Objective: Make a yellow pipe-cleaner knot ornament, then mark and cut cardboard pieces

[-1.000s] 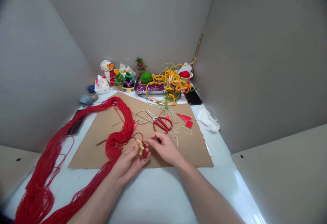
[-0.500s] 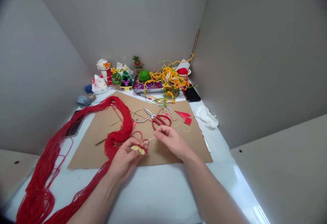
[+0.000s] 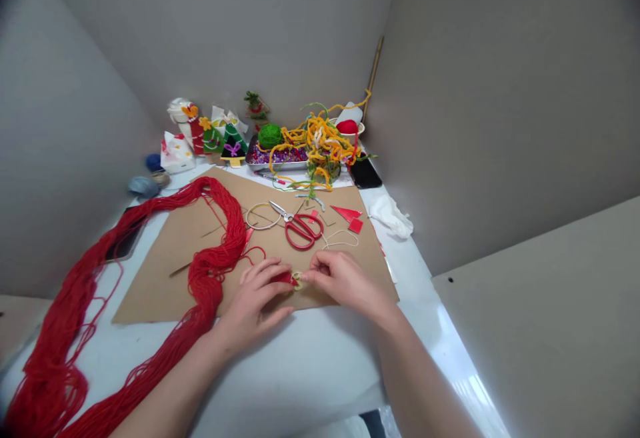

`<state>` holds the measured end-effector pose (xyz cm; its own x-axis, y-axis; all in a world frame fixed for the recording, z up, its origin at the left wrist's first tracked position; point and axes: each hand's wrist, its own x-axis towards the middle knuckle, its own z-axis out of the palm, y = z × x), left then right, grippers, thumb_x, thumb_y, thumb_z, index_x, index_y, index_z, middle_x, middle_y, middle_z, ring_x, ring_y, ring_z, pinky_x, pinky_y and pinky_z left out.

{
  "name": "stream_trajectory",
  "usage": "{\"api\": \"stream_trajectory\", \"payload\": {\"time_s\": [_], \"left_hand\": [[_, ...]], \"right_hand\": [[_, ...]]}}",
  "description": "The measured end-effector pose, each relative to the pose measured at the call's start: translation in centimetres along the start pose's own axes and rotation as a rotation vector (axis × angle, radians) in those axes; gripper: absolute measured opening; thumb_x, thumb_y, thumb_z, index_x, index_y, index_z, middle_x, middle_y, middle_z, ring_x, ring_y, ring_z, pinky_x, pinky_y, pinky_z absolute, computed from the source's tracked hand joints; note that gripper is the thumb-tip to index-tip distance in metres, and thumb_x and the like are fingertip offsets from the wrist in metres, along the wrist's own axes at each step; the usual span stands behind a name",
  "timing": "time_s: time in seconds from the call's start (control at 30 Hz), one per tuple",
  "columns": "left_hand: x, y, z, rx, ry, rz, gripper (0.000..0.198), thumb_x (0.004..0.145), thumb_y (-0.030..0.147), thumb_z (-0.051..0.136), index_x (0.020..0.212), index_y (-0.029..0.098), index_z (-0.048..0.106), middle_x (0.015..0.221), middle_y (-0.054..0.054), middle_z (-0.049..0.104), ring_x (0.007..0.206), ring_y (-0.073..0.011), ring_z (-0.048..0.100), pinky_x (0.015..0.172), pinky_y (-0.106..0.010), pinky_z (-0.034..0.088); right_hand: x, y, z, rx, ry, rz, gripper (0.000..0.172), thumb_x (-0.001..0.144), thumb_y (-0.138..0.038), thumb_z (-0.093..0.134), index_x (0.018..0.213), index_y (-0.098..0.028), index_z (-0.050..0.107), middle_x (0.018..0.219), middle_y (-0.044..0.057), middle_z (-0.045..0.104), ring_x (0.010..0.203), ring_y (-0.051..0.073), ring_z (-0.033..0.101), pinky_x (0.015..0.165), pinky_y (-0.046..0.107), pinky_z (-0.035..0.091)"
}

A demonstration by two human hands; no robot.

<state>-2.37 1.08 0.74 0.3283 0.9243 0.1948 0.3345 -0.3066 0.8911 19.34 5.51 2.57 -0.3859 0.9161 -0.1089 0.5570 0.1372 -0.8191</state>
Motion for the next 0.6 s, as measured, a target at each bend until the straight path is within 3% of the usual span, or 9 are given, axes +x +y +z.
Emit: {"api": "stream_trajectory", "payload": {"time_s": [0.17,0.37,0.47,0.6], "left_hand": [[1.0,0.9,0.3,-0.022,0.14,-0.05,0.013,0.072,0.025,0.068,0.085,0.026,0.07,0.095,-0.008,0.065,0.094,-0.0261,0.051,0.092,-0.04,0.033],[1.8,-0.4,1.5,0.096,0.109,-0.033,0.009,0.08,0.023,0.059,0.079,0.024,0.069,0.085,-0.006,0.062,0.085,-0.0229,0.05,0.081,-0.035,0.036],[1.7,-0.9,1.7,0.146,0.112,-0.011,0.013,0.083,0.022,0.056,0.079,0.023,0.068,0.084,-0.006,0.063,0.085,-0.0225,0.051,0.08,-0.034,0.036],[1.6,-0.9,1.6,0.169,0.12,0.016,0.012,0.084,0.022,0.056,0.08,0.023,0.068,0.084,-0.007,0.065,0.083,-0.0221,0.053,0.08,-0.035,0.037]], "right_hand": [[0.4,-0.3,-0.1,-0.039,0.029,-0.053,0.027,0.079,-0.042,0.06,0.067,-0.018,0.058,0.057,-0.003,0.053,0.055,0.012,0.044,0.051,0.022,0.031],[0.6,-0.3,-0.5,-0.207,0.024,-0.021,0.025,0.083,-0.04,0.057,0.069,-0.02,0.057,0.063,-0.001,0.059,0.059,0.014,0.051,0.053,0.024,0.034],[0.9,0.0,-0.9,-0.406,0.118,0.005,0.019,0.086,-0.036,0.054,0.081,-0.02,0.063,0.077,0.005,0.064,0.07,0.018,0.057,0.06,0.027,0.039],[2.6,-0.8,-1.1,-0.645,0.319,-0.104,0.018,0.089,-0.025,0.05,0.097,-0.018,0.066,0.108,0.013,0.061,0.097,0.025,0.056,0.081,0.034,0.04]]}}
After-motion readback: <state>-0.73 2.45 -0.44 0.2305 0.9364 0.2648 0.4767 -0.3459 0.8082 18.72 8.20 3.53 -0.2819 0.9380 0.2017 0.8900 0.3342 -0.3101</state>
